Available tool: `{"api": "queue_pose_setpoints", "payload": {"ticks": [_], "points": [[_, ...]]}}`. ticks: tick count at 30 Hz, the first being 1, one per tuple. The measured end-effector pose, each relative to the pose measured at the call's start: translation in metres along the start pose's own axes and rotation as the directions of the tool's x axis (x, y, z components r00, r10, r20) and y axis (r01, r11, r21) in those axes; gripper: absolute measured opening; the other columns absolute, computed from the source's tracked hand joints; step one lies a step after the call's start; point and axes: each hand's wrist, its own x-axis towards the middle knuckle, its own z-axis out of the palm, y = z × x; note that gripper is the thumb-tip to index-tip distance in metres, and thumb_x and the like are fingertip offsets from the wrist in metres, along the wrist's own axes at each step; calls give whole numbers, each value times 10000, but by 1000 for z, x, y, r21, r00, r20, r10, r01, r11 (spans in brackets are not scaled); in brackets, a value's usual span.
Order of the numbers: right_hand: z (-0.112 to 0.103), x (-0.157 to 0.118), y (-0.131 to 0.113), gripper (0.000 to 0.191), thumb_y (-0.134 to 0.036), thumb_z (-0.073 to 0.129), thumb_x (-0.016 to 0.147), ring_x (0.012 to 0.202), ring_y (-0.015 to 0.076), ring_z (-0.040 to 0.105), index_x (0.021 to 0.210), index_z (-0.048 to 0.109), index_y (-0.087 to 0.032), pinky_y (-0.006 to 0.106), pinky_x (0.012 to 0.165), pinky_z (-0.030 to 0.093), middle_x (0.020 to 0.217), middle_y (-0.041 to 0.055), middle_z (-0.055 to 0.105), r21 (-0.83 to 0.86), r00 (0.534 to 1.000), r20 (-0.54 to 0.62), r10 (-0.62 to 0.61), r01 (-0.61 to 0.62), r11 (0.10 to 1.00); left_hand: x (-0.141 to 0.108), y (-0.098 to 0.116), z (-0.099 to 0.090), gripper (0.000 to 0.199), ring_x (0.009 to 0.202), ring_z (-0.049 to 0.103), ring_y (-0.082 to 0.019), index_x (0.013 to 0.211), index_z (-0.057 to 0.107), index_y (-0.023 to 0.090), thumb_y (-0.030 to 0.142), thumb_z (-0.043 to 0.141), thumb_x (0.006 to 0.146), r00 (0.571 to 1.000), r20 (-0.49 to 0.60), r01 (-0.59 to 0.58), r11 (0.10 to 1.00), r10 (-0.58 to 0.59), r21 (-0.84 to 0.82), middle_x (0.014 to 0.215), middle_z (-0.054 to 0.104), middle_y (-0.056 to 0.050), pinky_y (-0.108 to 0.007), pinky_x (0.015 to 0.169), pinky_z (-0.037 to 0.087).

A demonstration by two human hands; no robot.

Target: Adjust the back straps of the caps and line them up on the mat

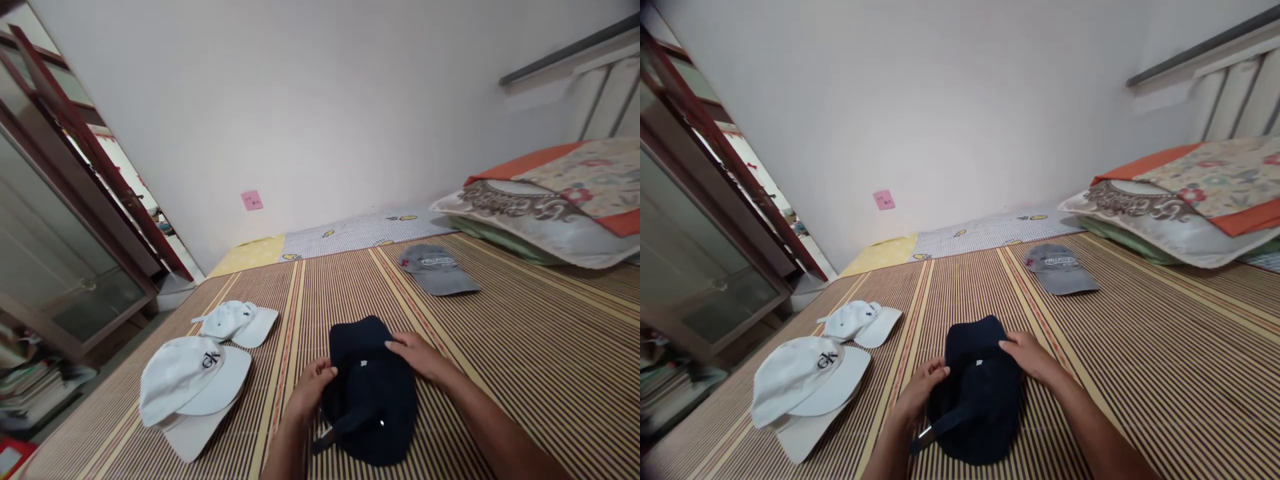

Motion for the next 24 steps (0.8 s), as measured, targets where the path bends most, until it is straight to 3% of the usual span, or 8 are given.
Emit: {"api": "queue_pose_setpoints", "payload": {"ticks": [5,8,11,13,15,18,21,24], "points": [[8,8,-2,254,-427,698,813,815,278,733,820,741,-176,359,736,576,790,83,754,-47,996,-77,-50,46,998,20,-5,-12,505,795,705,-201,953,727,135,515,833,637,986,-168,-12,998,1,-64,860,771,-80,-333,808,541],[10,12,-6,337,-399,665,850,1032,308,728,1082,734,-166,410,920,564,1071,151,774,-71,973,-203,-107,94,993,20,-2,-24,519,693,646,-155,1004,713,120,518,813,686,963,-267,-43,999,35,-21,791,729,-46,-281,692,502],[10,5,-26,470,-416,586,905,1198,304,671,1292,640,-154,438,1041,518,1314,194,690,-85,934,-316,-167,148,985,2,14,-39,477,574,508,-84,1081,711,133,460,793,744,949,-302,-87,995,95,40,838,706,-14,-234,591,423],[9,-10,-50,433,-446,559,933,1157,289,692,1250,654,-165,430,1007,544,1247,173,721,-87,920,-312,-237,220,972,-16,30,-48,443,575,463,-67,1168,716,165,411,763,803,972,-186,-123,986,142,112,1017,730,-42,-233,596,407],[10,-30,-79,355,-472,564,951,1056,268,730,1137,700,-203,418,958,565,1141,122,764,-105,929,-200,-311,295,950,-33,46,-55,410,629,494,-82,1240,721,205,406,712,883,989,69,-141,969,130,200,1181,722,-76,-250,639,421],[14,-60,-111,305,-441,555,979,1067,251,724,1154,710,-245,404,969,550,1142,74,775,-218,927,7,-375,367,904,-47,61,-60,349,1049,626,-214,1247,746,269,409,692,932,942,319,-188,953,107,236,1454,608,-103,-320,858,476],[20,-76,-115,342,-426,542,991,1231,295,655,1231,705,-247,465,1068,487,1290,92,733,-358,929,196,-313,365,860,-48,64,-53,247,1308,537,-297,1092,811,262,387,751,887,925,369,-189,947,84,259,1477,592,-107,-374,1000,436],[22,-80,-106,422,-397,576,966,1389,364,526,1330,677,-207,554,1169,366,1434,139,653,-501,936,293,-194,323,803,-43,62,-39,159,1158,627,-270,889,822,209,349,814,813,920,387,-164,959,64,232,1245,709,-112,-349,934,460]]}}
